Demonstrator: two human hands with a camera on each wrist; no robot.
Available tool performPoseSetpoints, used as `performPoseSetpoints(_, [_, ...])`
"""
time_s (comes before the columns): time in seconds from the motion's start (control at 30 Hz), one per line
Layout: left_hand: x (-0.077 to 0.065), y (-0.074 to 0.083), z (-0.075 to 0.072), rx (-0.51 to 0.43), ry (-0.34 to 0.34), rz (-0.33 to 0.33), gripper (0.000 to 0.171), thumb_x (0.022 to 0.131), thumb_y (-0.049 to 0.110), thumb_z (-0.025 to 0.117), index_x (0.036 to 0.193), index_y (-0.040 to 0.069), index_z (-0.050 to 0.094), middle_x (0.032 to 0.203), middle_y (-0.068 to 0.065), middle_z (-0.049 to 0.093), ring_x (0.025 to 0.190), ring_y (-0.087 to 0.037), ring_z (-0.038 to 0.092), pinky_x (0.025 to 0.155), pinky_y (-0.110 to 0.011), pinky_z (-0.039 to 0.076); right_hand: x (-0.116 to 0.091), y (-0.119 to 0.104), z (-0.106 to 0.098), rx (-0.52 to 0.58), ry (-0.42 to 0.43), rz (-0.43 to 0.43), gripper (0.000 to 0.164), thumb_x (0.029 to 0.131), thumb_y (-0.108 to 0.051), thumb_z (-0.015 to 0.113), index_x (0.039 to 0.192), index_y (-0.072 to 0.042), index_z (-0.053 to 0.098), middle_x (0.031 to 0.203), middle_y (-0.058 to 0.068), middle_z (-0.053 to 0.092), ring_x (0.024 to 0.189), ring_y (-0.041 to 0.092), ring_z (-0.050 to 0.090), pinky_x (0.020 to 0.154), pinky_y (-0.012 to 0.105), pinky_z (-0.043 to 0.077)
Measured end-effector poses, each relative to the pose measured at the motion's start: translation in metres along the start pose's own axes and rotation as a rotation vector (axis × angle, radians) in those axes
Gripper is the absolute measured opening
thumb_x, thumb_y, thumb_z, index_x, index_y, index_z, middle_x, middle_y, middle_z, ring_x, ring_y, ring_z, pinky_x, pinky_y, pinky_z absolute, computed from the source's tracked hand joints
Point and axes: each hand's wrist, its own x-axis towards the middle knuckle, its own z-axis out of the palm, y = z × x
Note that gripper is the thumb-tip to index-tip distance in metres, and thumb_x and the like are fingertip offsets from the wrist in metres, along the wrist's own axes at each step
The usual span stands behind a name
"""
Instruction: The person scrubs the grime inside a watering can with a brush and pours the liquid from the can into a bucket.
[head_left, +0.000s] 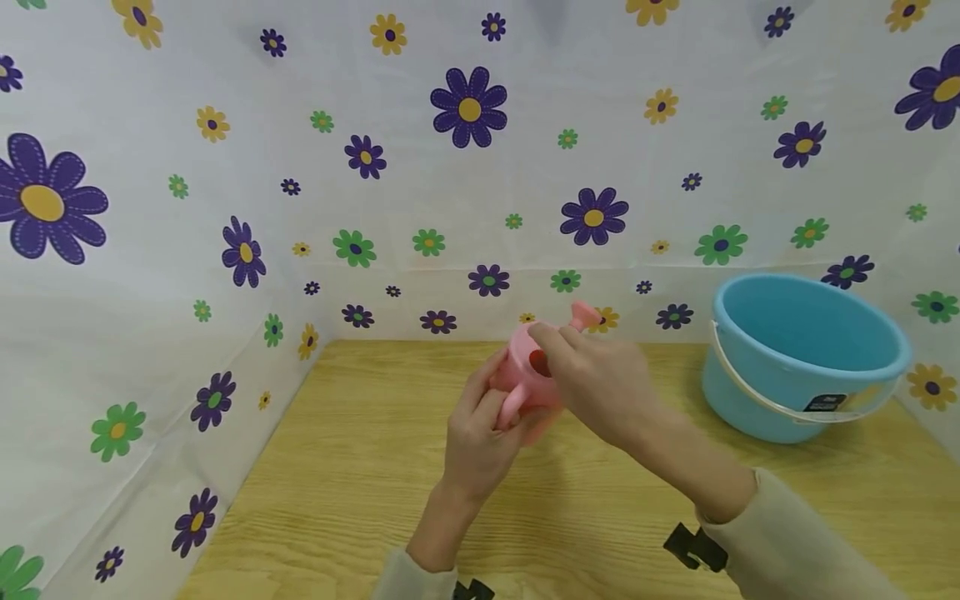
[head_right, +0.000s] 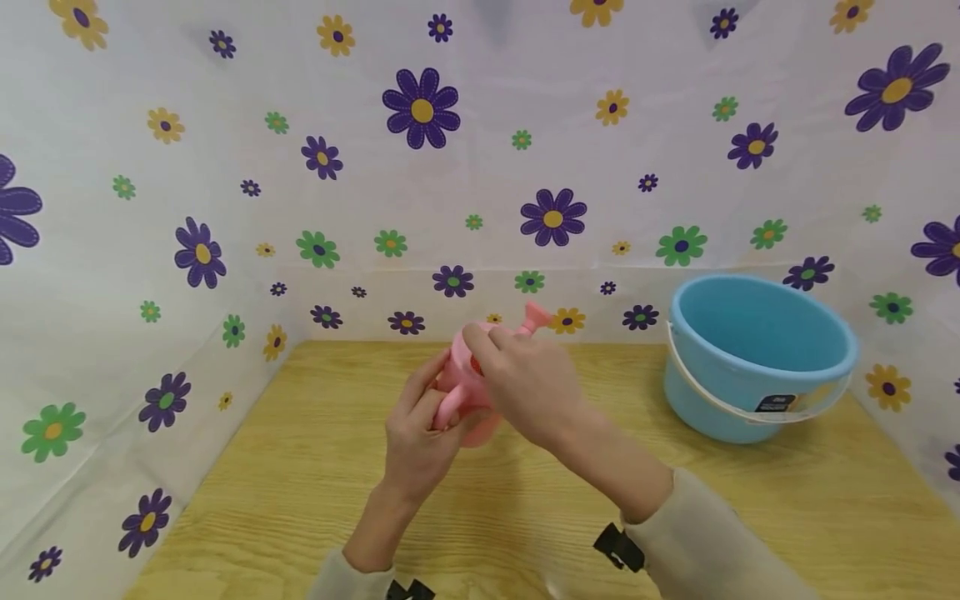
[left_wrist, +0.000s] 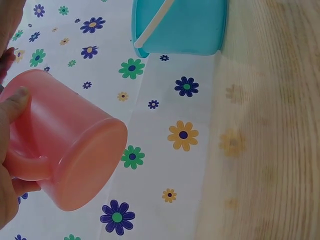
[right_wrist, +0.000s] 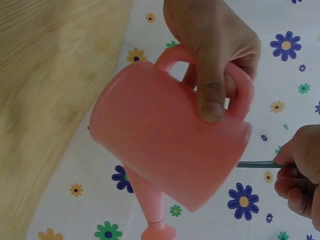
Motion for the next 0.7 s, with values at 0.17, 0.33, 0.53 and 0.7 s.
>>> performPoseSetpoints(0.17, [0.0014, 0.0016, -0.0004, -0.016, 0.021, -0.016, 0.027, 0.073, 0.013, 0.082, 0.071, 0.002, 0.058, 0.126, -0.022, 0.055, 0.107, -0.033, 0.061, 0.087, -0.037, 0.053, -0.0007, 0.0007, -0.0070, 0.010, 0.001, -0.010, 0.041, 0.078, 0.000, 0.073, 0.116, 0.000, 0.059, 0.075, 0.009, 0.064, 0.044, 0.016, 0.046, 0.036, 0.020, 0.035])
performPoseSetpoints(0.33, [0.0000, 0.0006, 0.0016, -0.028, 0.022, 0.000, 0.028, 0.072, 0.014, 0.082, 0.069, 0.002, 0.058, 0.124, -0.022, 0.056, 0.101, -0.031, 0.062, 0.086, -0.036, 0.054, -0.0023, 0.0007, 0.0000, -0.017, -0.072, -0.034, 0.046, 0.078, 0.001, 0.073, 0.122, 0.004, 0.058, 0.076, 0.011, 0.063, 0.049, 0.018, 0.051, 0.040, 0.021, 0.042])
performPoseSetpoints(0.53, [-0.0008, 0.0012, -0.0011, -0.027, 0.020, -0.037, 0.027, 0.074, 0.015, 0.081, 0.072, 0.002, 0.058, 0.127, -0.021, 0.055, 0.108, -0.033, 0.060, 0.088, -0.037, 0.052, -0.0017, 0.0020, -0.0046, -0.011, 0.023, -0.052, 0.034, 0.076, 0.002, 0.075, 0.106, 0.005, 0.059, 0.076, 0.012, 0.063, 0.046, 0.017, 0.049, 0.040, 0.022, 0.045])
performPoseSetpoints(0.7, [0.0007, 0.0009, -0.0016, -0.041, 0.012, -0.036, 0.025, 0.074, 0.014, 0.080, 0.072, 0.001, 0.059, 0.127, -0.021, 0.054, 0.108, -0.033, 0.060, 0.089, -0.037, 0.052, -0.0041, 0.0015, 0.0016, -0.067, -0.002, -0.080, 0.027, 0.078, -0.001, 0.075, 0.099, 0.005, 0.058, 0.071, 0.010, 0.058, 0.046, 0.016, 0.044, 0.038, 0.022, 0.043])
